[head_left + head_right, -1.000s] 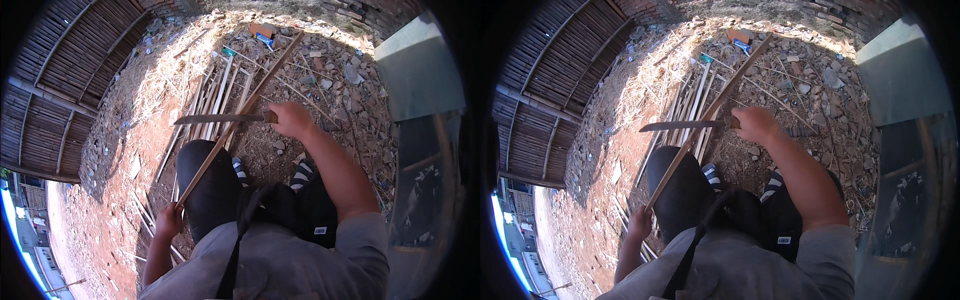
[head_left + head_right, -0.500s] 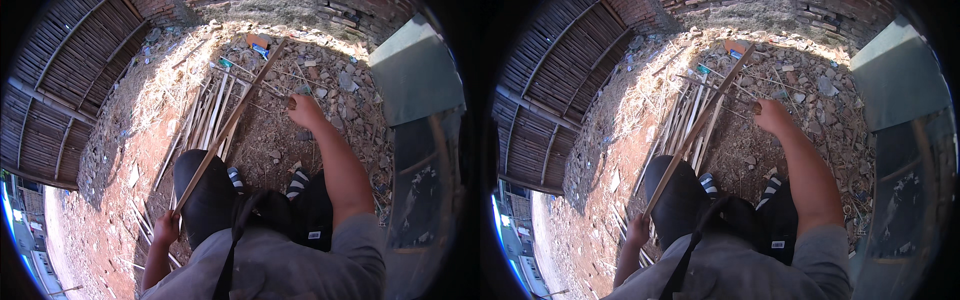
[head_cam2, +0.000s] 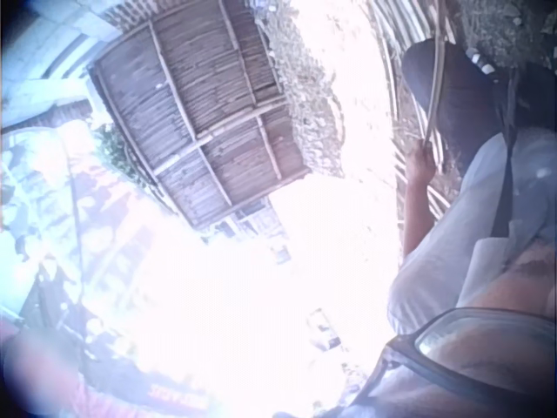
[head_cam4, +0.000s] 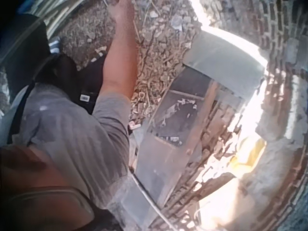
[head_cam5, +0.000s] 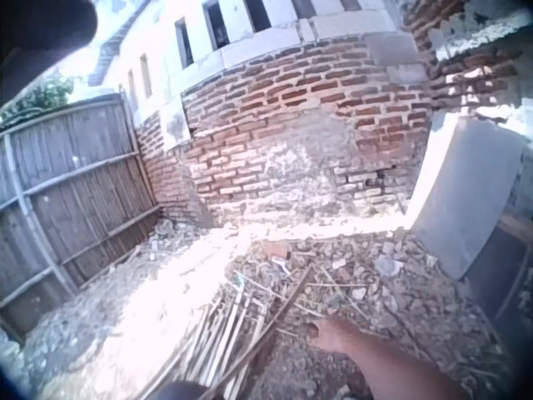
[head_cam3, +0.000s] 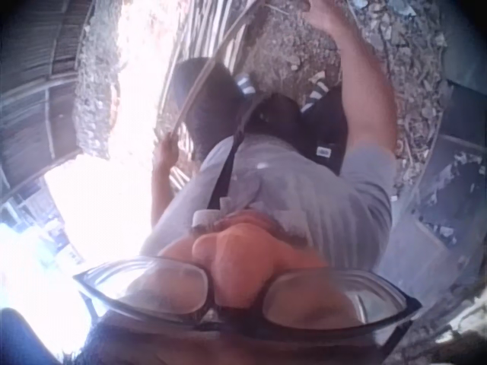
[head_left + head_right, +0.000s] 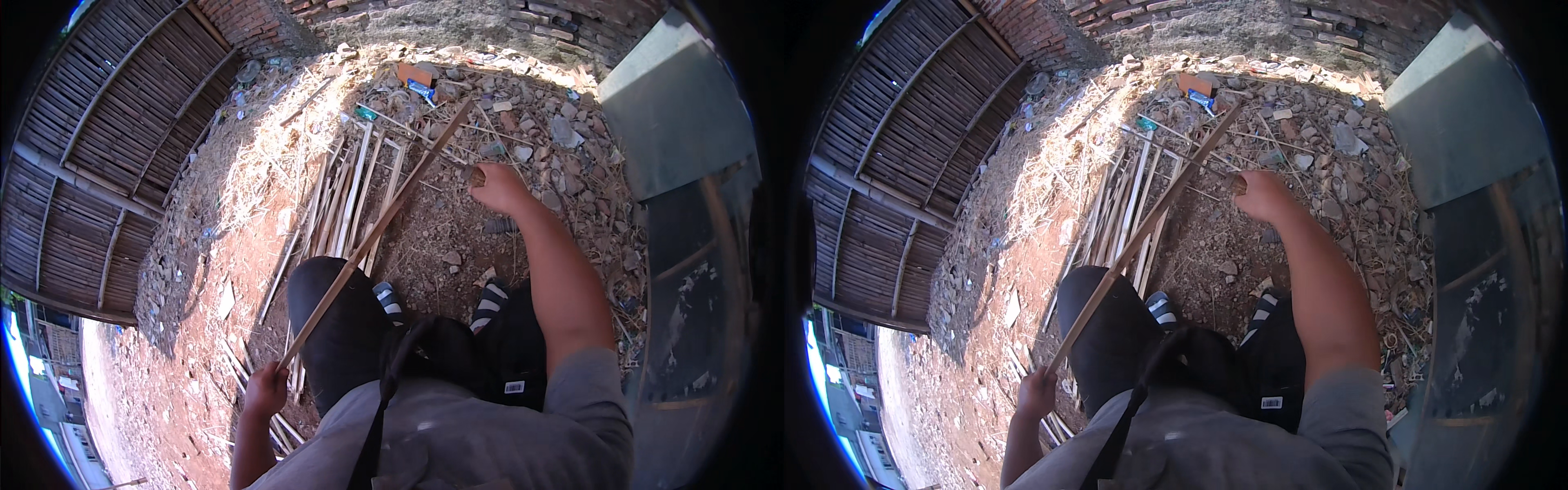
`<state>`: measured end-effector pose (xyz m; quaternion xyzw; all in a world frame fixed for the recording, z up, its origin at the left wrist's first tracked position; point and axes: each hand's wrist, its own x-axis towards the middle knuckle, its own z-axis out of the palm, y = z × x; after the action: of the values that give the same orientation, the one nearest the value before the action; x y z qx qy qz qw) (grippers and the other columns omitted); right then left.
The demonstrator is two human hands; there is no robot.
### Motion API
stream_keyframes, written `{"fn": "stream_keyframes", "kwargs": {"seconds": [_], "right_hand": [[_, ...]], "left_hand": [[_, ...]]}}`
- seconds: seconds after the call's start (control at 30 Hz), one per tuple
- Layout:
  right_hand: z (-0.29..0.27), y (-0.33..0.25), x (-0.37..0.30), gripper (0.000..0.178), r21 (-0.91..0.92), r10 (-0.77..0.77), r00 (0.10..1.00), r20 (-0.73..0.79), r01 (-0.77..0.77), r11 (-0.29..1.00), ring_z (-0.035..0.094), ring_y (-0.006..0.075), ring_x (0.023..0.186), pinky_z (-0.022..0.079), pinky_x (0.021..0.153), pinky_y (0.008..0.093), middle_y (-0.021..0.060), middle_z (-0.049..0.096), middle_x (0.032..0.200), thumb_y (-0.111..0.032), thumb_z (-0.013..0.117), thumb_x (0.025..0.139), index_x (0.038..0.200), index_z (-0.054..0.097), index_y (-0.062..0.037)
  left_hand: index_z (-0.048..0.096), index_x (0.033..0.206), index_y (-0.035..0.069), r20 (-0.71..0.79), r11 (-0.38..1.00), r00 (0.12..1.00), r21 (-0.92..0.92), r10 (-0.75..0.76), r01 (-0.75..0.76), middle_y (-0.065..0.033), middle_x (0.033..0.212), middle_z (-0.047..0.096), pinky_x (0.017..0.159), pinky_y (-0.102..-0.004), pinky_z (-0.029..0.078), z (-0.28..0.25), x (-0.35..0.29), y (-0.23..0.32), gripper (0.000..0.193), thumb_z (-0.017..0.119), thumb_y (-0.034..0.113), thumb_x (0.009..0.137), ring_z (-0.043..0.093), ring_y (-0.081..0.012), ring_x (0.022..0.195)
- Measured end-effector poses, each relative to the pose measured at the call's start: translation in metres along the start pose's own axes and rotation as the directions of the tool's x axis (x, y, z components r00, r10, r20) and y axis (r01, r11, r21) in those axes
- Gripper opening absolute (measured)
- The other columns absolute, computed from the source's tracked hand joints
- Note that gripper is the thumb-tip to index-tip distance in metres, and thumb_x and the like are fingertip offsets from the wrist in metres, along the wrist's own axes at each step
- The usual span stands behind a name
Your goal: The person sits on the ground and uses a large knife to shave the surface of a long bamboo pole. They hold the pole steady with their left hand and repeatedly scrape the blade along its length to remove the outer layer.
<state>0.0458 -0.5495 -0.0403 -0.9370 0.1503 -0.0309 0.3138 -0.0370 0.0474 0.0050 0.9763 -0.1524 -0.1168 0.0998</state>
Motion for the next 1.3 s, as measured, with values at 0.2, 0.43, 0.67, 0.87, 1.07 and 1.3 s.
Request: {"fn": "stream_keyframes", "kwargs": {"seconds": [0.2, 0.43, 0.67, 0.87, 1.07, 1.3], "right_hand": [[0.007, -0.034, -0.005, 0.034, -0.055, -0.127, 0.981, 0.148, 0.136, 0.989, 0.069, 0.0335, 0.085, 0.053, 0.077, 0.0475, 0.0152, 0.071, 0.09, -0.026, 0.071, 0.082, 0.112, 0.068, -0.0109], [0.004, -0.002, -0.001, 0.034, 0.146, 0.08, 0.992, -0.097, -0.066, 0.987, 0.069, 0.0368, 0.083, 0.052, 0.074, 0.0501, 0.0187, 0.07, 0.087, -0.024, 0.069, 0.083, 0.109, 0.065, -0.0024], [-0.03, -0.045, -0.026, 0.032, -0.261, -0.168, 0.985, -0.029, 0.155, 0.953, 0.069, 0.0371, 0.08, 0.054, 0.074, 0.0497, 0.017, 0.071, 0.088, -0.023, 0.07, 0.082, 0.111, 0.067, -0.0082], [-0.024, 0.02, -0.002, 0.026, 0.069, 0.156, 0.98, -0.124, -0.148, 0.986, 0.069, 0.0351, 0.077, 0.054, 0.072, 0.0482, 0.0163, 0.071, 0.084, -0.022, 0.069, 0.084, 0.105, 0.067, -0.0076], [-0.014, -0.01, -0.003, 0.024, -0.139, -0.113, 0.984, -0.136, 0.094, 0.986, 0.069, 0.037, 0.08, 0.054, 0.072, 0.0506, 0.0143, 0.069, 0.083, -0.019, 0.068, 0.082, 0.105, 0.068, -0.0119], [-0.006, 0.078, 0.016, 0.03, 0.024, 0.265, 0.835, -0.482, -0.289, 0.957, 0.069, 0.0372, 0.083, 0.053, 0.074, 0.0515, 0.0176, 0.071, 0.086, -0.021, 0.068, 0.083, 0.109, 0.068, -0.0082]], "left_hand": [[0.062, 0.098, 0.004, -0.112, 0.997, 0.991, 0.033, 0.072, -0.069, -0.0242, 0.07, 0.064, 0.061, -0.0547, 0.05, 0.014, -0.004, -0.014, 0.016, 0.061, 0.02, 0.096, 0.065, -0.0475, 0.069], [0.063, 0.093, 0.002, -0.054, 0.995, 0.998, -0.098, 0.017, -0.022, -0.022, 0.065, 0.062, 0.056, -0.0503, 0.048, 0.012, -0.001, -0.005, 0.018, 0.06, 0.019, 0.097, 0.064, -0.0432, 0.062], [0.059, 0.095, 0.005, -0.159, 0.987, 0.974, -0.002, 0.161, -0.163, -0.0208, 0.063, 0.061, 0.053, -0.0517, 0.047, 0.03, 0.0, -0.026, 0.012, 0.059, 0.017, 0.097, 0.063, -0.0439, 0.059], [0.059, 0.094, 0.005, -0.133, 0.991, 0.983, 0.065, 0.127, -0.119, -0.0221, 0.067, 0.063, 0.055, -0.0546, 0.048, 0.017, 0.003, -0.029, 0.013, 0.06, 0.018, 0.096, 0.064, -0.0458, 0.063], [0.06, 0.095, 0.006, -0.059, 0.997, 0.997, 0.06, 0.055, -0.051, -0.0229, 0.069, 0.064, 0.058, -0.0545, 0.05, 0.008, 0.002, -0.019, 0.012, 0.06, 0.018, 0.096, 0.065, -0.046, 0.066], [0.062, 0.092, 0.007, -0.047, 0.995, 0.999, 0.096, 0.004, 0.0, -0.0223, 0.071, 0.065, 0.058, -0.0537, 0.05, -0.002, 0.008, -0.014, 0.011, 0.061, 0.018, 0.095, 0.065, -0.0461, 0.067]]}}
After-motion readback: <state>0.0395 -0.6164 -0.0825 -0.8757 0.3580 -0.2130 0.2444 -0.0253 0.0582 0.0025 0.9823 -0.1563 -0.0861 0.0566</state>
